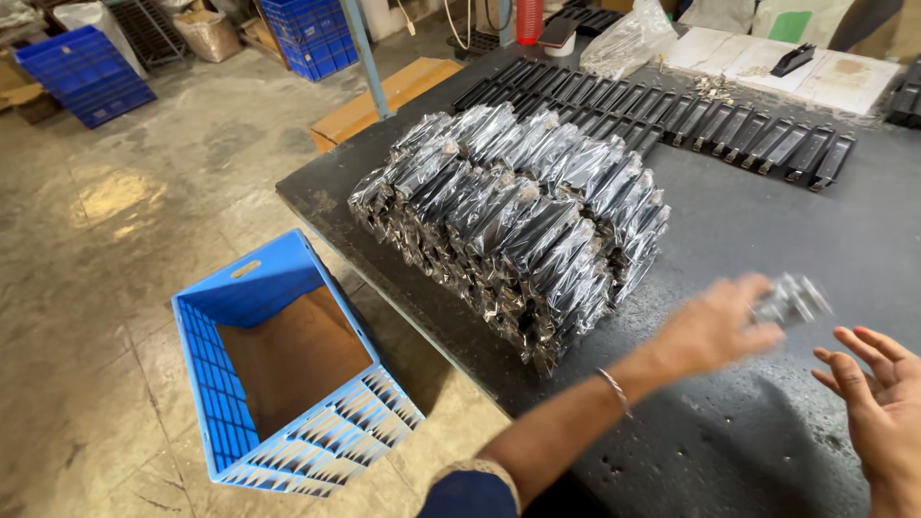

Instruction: The person repeatedly picks up small black rectangular components and places them into clear plastic bags. The person seals each bag and sets it aside on a growing pile of packaged items. The person also stacks some unpacked components on the table.

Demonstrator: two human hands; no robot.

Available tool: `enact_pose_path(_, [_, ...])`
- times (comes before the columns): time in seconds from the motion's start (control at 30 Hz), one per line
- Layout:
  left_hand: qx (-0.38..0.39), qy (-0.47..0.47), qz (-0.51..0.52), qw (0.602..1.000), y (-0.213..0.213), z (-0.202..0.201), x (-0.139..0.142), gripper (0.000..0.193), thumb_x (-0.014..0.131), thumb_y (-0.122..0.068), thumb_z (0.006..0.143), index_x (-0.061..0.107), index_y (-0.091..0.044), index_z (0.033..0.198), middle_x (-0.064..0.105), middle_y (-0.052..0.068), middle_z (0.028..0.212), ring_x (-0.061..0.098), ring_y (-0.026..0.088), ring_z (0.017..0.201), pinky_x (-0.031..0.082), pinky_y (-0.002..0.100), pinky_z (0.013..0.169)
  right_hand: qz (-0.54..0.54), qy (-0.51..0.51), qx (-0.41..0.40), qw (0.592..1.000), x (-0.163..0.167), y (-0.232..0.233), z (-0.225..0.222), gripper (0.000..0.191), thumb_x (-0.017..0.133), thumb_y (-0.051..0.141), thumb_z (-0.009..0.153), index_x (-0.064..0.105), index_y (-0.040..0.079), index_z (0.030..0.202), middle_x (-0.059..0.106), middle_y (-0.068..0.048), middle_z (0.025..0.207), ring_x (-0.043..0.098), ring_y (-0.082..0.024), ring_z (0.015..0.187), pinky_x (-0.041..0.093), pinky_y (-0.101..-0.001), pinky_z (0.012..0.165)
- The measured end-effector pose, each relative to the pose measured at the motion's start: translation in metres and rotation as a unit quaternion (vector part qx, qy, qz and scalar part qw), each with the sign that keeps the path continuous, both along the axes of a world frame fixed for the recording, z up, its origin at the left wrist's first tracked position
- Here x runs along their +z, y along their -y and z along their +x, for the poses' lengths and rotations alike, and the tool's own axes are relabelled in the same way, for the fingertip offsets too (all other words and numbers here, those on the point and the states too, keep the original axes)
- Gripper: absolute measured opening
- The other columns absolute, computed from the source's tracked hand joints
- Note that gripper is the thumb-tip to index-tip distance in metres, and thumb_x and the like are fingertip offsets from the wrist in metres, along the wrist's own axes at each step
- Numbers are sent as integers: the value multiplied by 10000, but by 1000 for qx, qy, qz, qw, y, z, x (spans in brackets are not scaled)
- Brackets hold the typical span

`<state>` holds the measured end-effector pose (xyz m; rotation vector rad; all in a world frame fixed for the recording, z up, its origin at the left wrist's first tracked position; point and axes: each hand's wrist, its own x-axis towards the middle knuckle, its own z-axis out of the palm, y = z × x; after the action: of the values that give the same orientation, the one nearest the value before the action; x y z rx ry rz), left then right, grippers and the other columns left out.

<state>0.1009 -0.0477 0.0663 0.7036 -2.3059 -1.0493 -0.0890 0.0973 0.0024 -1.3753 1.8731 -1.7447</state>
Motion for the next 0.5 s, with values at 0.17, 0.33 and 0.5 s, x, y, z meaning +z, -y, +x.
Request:
enact_pose_path(0.17, [280, 13, -125, 952, 127, 75, 77, 441, 505, -370, 1103, 479, -137, 1476, 689, 91, 947, 677, 187, 640, 494, 298, 500, 30, -6, -33, 999, 19, -3, 12, 317, 545, 78, 1148, 489, -133, 1377, 618, -248, 1344, 658, -336, 1188, 572, -402, 957])
enact_pose_path(0.33, [398, -36, -251, 881, 249, 169, 129, 537, 757, -261, 799, 563, -137, 1284, 573, 164, 1210, 717, 346, 856, 602, 444, 677, 37, 21, -40, 998, 22, -5, 18, 267, 598, 117, 1108, 620, -81, 1286, 686, -171, 1245, 693, -261, 1116, 577, -352, 927])
enact_pose_path(0.5, [399, 87, -318, 856, 292, 196, 129, 460, 811, -311, 732, 694, -73, 1108, 663, 174, 1104, 651, 397, 1042, 554, 480, 865, 78, 5, -55, 995, 28, -3, 22, 279, 626, 138, 1061, 665, -38, 1273, 723, -122, 1220, 712, -212, 1070, 577, -321, 877])
